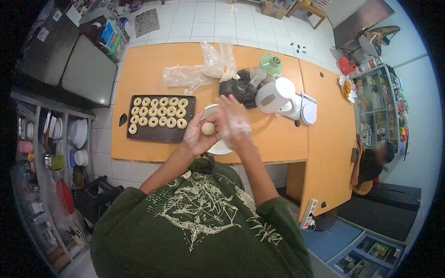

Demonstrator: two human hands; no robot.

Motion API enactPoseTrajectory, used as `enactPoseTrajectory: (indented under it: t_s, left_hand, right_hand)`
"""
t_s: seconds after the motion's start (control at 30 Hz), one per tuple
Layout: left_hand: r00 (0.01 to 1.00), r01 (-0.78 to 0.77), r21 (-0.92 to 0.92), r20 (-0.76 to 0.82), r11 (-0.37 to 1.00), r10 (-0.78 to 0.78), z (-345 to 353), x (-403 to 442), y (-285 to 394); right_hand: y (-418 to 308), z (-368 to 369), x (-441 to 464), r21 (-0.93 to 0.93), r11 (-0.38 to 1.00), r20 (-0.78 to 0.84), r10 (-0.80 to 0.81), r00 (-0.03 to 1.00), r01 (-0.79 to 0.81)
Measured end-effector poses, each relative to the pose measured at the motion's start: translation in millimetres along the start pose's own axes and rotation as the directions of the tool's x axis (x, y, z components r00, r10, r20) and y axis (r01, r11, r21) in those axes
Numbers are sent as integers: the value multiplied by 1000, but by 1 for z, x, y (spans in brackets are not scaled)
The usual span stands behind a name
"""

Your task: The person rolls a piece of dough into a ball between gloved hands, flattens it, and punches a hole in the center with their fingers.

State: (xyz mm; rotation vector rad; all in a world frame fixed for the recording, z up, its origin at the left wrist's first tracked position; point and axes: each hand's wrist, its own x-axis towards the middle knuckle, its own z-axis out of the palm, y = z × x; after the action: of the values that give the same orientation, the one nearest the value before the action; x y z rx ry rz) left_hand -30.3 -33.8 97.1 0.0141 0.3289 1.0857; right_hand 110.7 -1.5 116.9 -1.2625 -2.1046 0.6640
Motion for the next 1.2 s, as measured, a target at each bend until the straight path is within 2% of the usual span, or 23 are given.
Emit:
enactPoseTrajectory:
  t_s: [0.03, 0.07, 0.1, 0.17, 0.2, 0.23, 0.3, 0.37, 0.43, 0.5, 0.6, 0.63, 0.7, 0.77, 0.87, 0.97, 1.0, 1.03, 1.07, 1.1, 1.13, 1.17, 1.2]
  left_hand:
    - [986, -38, 56, -158, 998, 46, 6, 1, -6]
    - [990, -69, 108, -116, 992, 81, -7, 9, -15]
    - [990, -70, 109, -113, 992, 83, -18, 14, -13]
    - [1000, -17, -56, 13, 998, 18, -36, 16, 5]
    - [999, -24, -84, -37, 996, 21, -29, 12, 12]
    - [999, -23, -84, -39, 996, 20, -27, 8, 11]
    - [1000, -17, 56, 15, 998, 16, -24, -2, 4]
    - [996, 18, 137, -88, 990, -6, -19, -13, -17]
    - [863, 72, 2, 502, 997, -63, -70, 6, -36]
    - [911, 213, -122, 383, 969, -152, -76, 23, -18]
    - [997, 63, -126, 47, 990, -58, -29, -9, 14]
    - [997, 67, -128, 40, 989, -62, -28, -15, 2]
    - [995, 70, 64, -78, 995, -65, -21, -19, -22]
    - [888, 17, 126, 453, 992, -73, -54, -5, -23]
    - [968, -6, -107, 249, 994, 33, -46, 3, 0]
    - [997, -7, -61, 81, 998, 12, -26, -13, 23]
    - [919, -1, -111, 393, 994, 45, -33, -13, 21]
    - [918, 2, -109, 395, 994, 41, -31, -13, 11]
    - [959, -194, 215, 247, 957, 139, -26, -10, -5]
    - [949, -313, 536, 136, 784, 286, -24, -8, -14]
    - [919, -331, 719, 100, 611, 381, -27, -8, -12]
    - [918, -331, 719, 97, 611, 384, -32, -6, -5]
    - [845, -418, 837, 215, 354, 489, -33, -2, 8]
  right_hand:
    - [-12, 9, 2, -278, 956, 95, -72, 993, 96]
    - [-29, 14, -4, -556, 828, 202, 57, 978, 66]
    - [-36, 21, -8, -557, 828, 200, 55, 978, 67]
    - [-40, 34, -15, -336, 942, 309, 100, 946, 10]
    - [-3, 67, -35, -257, 949, 143, -149, 978, 182]
    - [-6, 58, -34, -256, 950, 144, -147, 979, 180]
    - [-5, 34, -30, -372, 924, 274, 23, 961, 84]
    - [7, 64, -34, -258, 966, 183, 83, 980, -34]
    - [12, 71, -32, -132, 982, 96, 148, 984, -134]
    - [8, 63, -30, -210, 975, 158, 112, 981, -77]
    - [1, 41, -19, -325, 945, 254, 61, 965, 26]
    - [-2, 35, -20, -358, 932, 291, 54, 955, 56]
    - [-10, 28, -16, -225, 974, 219, 44, 975, 7]
    - [-20, 31, -19, -102, 993, 154, -41, 987, 57]
    - [-35, 42, -30, 84, 986, 50, -147, 988, 143]
    - [-10, 38, -16, 276, 951, 160, -190, 969, 141]
    - [-9, 45, -13, 302, 950, 52, -95, 994, 75]
    - [-11, 52, -10, 334, 943, -56, 9, 998, 10]
    - [-14, 58, -10, 371, 927, -162, 118, 980, -51]
    - [-25, 63, -9, 369, 928, -167, 118, 979, -49]
    - [-43, 67, -10, 608, 789, -123, 208, 970, -92]
    - [-62, 72, -14, 800, 586, -51, 283, 958, -130]
    - [-66, 73, -19, 873, 465, -7, 311, 950, -146]
